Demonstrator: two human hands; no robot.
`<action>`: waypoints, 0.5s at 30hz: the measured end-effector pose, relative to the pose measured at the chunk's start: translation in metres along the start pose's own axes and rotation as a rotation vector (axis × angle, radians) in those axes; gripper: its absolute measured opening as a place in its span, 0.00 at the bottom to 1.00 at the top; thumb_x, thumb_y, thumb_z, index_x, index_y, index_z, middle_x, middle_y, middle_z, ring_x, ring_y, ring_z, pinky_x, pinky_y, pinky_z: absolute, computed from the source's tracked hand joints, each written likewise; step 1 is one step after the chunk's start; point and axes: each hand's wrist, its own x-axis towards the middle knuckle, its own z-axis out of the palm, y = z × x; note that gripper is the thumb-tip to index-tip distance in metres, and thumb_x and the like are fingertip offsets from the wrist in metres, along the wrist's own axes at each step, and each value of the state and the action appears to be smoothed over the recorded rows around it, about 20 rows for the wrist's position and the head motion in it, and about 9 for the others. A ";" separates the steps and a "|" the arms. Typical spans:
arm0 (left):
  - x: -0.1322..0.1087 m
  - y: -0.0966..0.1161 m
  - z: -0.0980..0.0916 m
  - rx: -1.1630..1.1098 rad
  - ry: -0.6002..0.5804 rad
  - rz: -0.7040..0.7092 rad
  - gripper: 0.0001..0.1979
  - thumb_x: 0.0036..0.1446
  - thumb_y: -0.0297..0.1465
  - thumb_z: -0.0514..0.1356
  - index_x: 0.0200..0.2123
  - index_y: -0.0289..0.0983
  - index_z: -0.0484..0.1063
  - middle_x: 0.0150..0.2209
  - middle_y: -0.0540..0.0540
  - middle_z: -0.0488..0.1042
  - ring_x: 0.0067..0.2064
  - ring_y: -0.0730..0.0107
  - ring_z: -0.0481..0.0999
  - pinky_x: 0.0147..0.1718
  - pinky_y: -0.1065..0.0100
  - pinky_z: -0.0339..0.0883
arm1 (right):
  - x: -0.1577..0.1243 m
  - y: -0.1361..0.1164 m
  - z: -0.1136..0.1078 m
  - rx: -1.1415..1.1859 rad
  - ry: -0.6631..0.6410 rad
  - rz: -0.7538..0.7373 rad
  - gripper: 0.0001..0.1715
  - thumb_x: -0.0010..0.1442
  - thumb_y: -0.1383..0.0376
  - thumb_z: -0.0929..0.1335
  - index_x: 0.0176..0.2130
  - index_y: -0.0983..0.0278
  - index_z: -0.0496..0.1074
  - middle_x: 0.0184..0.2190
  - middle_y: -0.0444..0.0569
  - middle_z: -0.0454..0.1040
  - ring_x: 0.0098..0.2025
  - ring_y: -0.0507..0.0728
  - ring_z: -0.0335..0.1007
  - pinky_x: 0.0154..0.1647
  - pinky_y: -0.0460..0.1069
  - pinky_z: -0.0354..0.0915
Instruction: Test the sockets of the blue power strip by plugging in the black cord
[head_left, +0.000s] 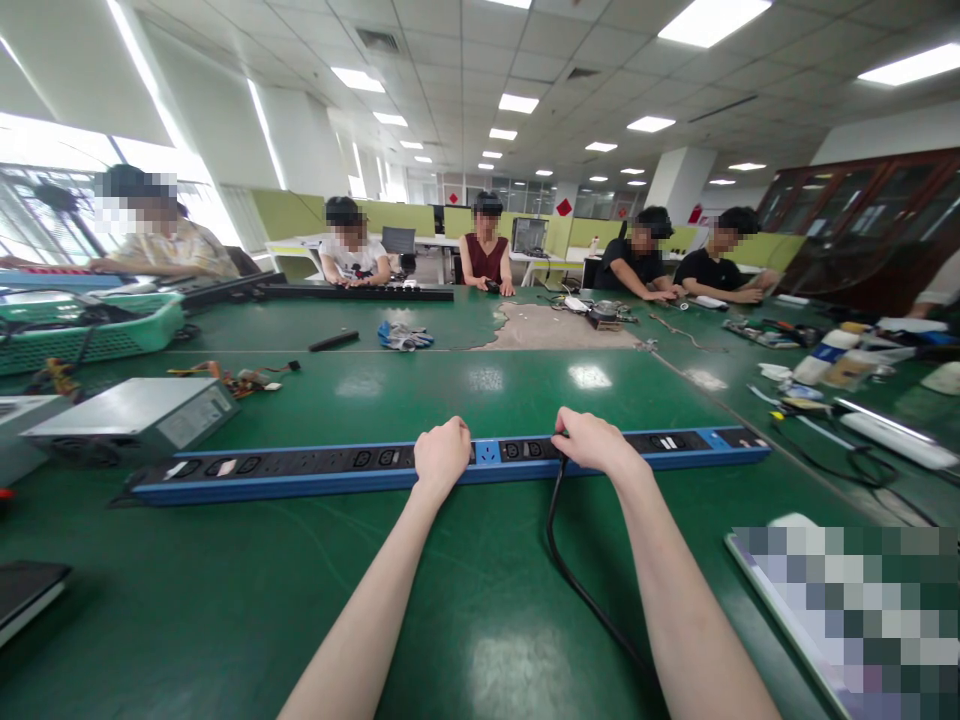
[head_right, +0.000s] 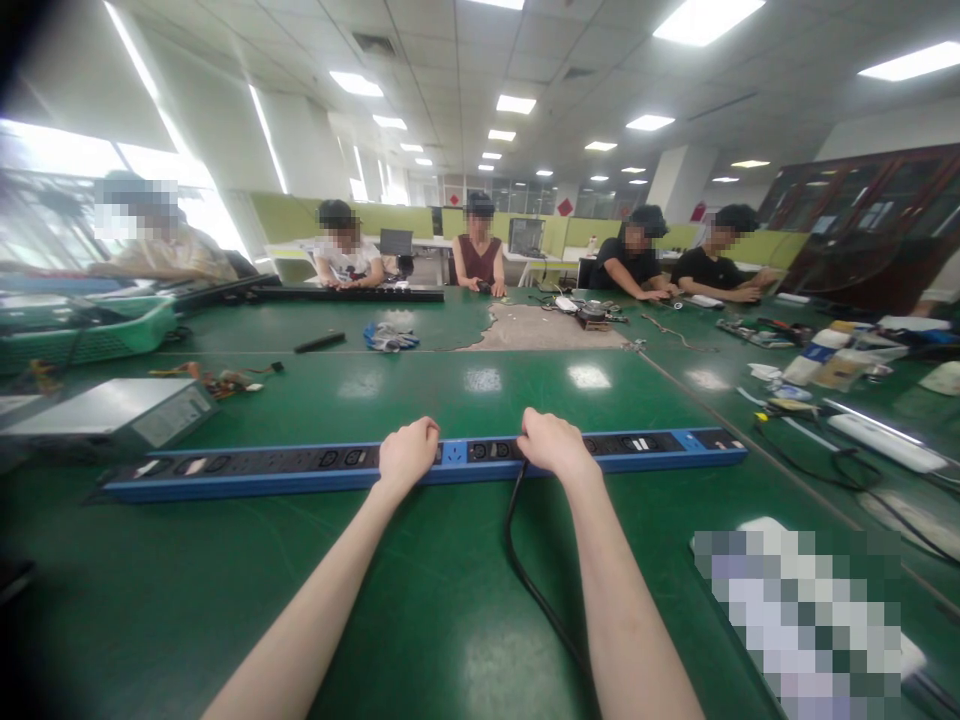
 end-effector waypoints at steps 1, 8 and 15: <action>0.000 0.000 0.000 0.001 0.001 0.003 0.20 0.69 0.37 0.45 0.48 0.42 0.77 0.41 0.40 0.82 0.44 0.56 0.81 0.46 0.60 0.67 | 0.000 -0.001 0.000 -0.007 0.012 0.011 0.14 0.65 0.58 0.62 0.46 0.61 0.69 0.44 0.58 0.78 0.45 0.65 0.76 0.41 0.53 0.65; 0.000 -0.001 0.001 -0.002 0.010 0.012 0.20 0.69 0.37 0.45 0.47 0.42 0.77 0.41 0.40 0.82 0.43 0.56 0.81 0.46 0.60 0.67 | 0.003 0.002 0.001 0.058 0.034 0.053 0.14 0.63 0.57 0.65 0.45 0.60 0.74 0.44 0.56 0.79 0.45 0.63 0.76 0.41 0.52 0.65; -0.001 -0.001 0.001 -0.002 0.009 0.007 0.19 0.69 0.37 0.46 0.47 0.41 0.77 0.41 0.40 0.82 0.44 0.56 0.81 0.47 0.60 0.67 | 0.004 0.024 -0.004 0.175 -0.024 0.078 0.14 0.61 0.54 0.67 0.44 0.55 0.77 0.32 0.47 0.79 0.39 0.58 0.76 0.39 0.49 0.64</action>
